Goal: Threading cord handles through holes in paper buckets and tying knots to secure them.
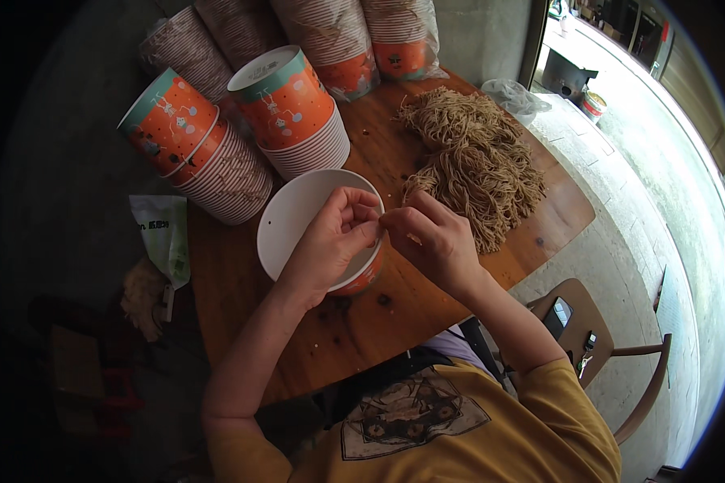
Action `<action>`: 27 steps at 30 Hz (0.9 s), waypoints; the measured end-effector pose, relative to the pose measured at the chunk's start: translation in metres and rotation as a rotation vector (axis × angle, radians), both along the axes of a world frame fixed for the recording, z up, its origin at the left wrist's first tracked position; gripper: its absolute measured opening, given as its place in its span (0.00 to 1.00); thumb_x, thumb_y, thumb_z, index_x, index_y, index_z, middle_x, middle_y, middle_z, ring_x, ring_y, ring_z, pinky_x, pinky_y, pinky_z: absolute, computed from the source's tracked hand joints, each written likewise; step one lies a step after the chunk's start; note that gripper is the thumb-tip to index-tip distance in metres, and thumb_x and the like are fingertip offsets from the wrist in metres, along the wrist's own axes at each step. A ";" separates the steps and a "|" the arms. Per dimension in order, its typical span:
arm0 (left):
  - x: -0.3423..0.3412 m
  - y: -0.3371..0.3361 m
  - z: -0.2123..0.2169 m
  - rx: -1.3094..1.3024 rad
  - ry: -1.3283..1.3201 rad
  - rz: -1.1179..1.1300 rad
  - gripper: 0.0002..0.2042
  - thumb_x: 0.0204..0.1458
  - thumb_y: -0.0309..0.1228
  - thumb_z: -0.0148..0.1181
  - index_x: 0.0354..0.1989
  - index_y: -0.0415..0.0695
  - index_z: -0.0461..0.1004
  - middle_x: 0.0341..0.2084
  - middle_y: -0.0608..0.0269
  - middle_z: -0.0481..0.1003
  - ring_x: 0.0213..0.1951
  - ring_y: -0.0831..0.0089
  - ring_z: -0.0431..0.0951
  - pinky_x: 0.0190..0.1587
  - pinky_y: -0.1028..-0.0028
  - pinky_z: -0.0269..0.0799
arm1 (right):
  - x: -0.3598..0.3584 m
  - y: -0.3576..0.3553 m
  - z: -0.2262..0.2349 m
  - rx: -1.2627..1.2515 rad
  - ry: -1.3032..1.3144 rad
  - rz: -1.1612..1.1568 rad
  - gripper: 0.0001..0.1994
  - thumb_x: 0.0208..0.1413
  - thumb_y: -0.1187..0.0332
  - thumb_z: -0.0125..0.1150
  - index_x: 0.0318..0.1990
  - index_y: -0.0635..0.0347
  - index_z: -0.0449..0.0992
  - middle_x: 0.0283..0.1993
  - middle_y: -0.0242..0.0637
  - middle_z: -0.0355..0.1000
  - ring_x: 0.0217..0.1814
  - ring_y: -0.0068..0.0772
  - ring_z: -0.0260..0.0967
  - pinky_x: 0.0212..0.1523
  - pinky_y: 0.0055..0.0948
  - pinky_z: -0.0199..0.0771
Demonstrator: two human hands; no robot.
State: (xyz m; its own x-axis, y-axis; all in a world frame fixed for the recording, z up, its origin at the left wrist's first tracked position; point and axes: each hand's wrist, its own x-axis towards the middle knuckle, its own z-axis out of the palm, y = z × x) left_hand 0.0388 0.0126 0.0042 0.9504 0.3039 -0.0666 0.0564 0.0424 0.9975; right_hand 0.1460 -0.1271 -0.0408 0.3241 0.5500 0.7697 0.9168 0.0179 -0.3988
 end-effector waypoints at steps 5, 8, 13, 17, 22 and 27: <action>-0.002 -0.001 -0.006 0.265 -0.049 -0.033 0.12 0.56 0.21 0.52 0.49 0.41 0.64 0.34 0.67 0.69 0.38 0.82 0.70 0.44 0.78 0.68 | -0.002 0.005 -0.003 0.033 0.278 0.103 0.05 0.48 0.77 0.61 0.32 0.58 0.73 0.26 0.31 0.66 0.24 0.24 0.67 0.24 0.24 0.68; -0.005 -0.002 -0.004 0.484 -0.042 -0.004 0.11 0.57 0.21 0.50 0.49 0.40 0.65 0.36 0.67 0.69 0.39 0.81 0.69 0.46 0.78 0.67 | -0.003 0.004 -0.003 0.000 0.545 0.159 0.03 0.50 0.75 0.60 0.30 0.60 0.71 0.26 0.30 0.66 0.23 0.19 0.64 0.24 0.21 0.65; -0.006 -0.004 -0.006 0.786 -0.127 0.048 0.08 0.58 0.22 0.48 0.45 0.39 0.67 0.35 0.63 0.68 0.38 0.76 0.70 0.45 0.75 0.67 | 0.004 0.002 -0.018 0.011 0.857 0.301 0.04 0.52 0.73 0.60 0.29 0.59 0.70 0.25 0.25 0.64 0.24 0.13 0.60 0.26 0.16 0.60; -0.006 -0.006 -0.004 0.840 -0.142 0.031 0.05 0.57 0.22 0.48 0.40 0.38 0.66 0.38 0.52 0.67 0.39 0.57 0.73 0.42 0.65 0.70 | 0.001 -0.006 -0.011 0.093 1.243 0.625 0.03 0.55 0.71 0.58 0.32 0.56 0.71 0.27 0.18 0.65 0.25 0.09 0.57 0.25 0.14 0.55; -0.006 -0.006 -0.005 0.857 -0.169 0.047 0.06 0.56 0.21 0.49 0.41 0.39 0.66 0.37 0.52 0.67 0.39 0.58 0.74 0.41 0.65 0.71 | 0.001 -0.012 -0.008 -0.007 1.399 0.670 0.02 0.58 0.69 0.56 0.36 0.53 0.72 0.28 0.17 0.65 0.27 0.06 0.54 0.25 0.12 0.51; -0.013 -0.018 0.003 0.896 -0.146 -0.010 0.13 0.52 0.21 0.55 0.46 0.41 0.66 0.33 0.54 0.71 0.36 0.61 0.75 0.37 0.64 0.72 | -0.010 -0.016 0.012 0.062 1.157 0.540 0.04 0.60 0.69 0.54 0.41 0.56 0.70 0.31 0.20 0.65 0.29 0.09 0.55 0.28 0.12 0.55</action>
State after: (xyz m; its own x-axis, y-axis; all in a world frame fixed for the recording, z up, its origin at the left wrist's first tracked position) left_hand 0.0257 -0.0055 0.0072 0.9337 0.1758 0.3120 -0.0766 -0.7530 0.6535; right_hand 0.1362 -0.1429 -0.0285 0.5670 0.7942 0.2187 -0.0922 0.3250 -0.9412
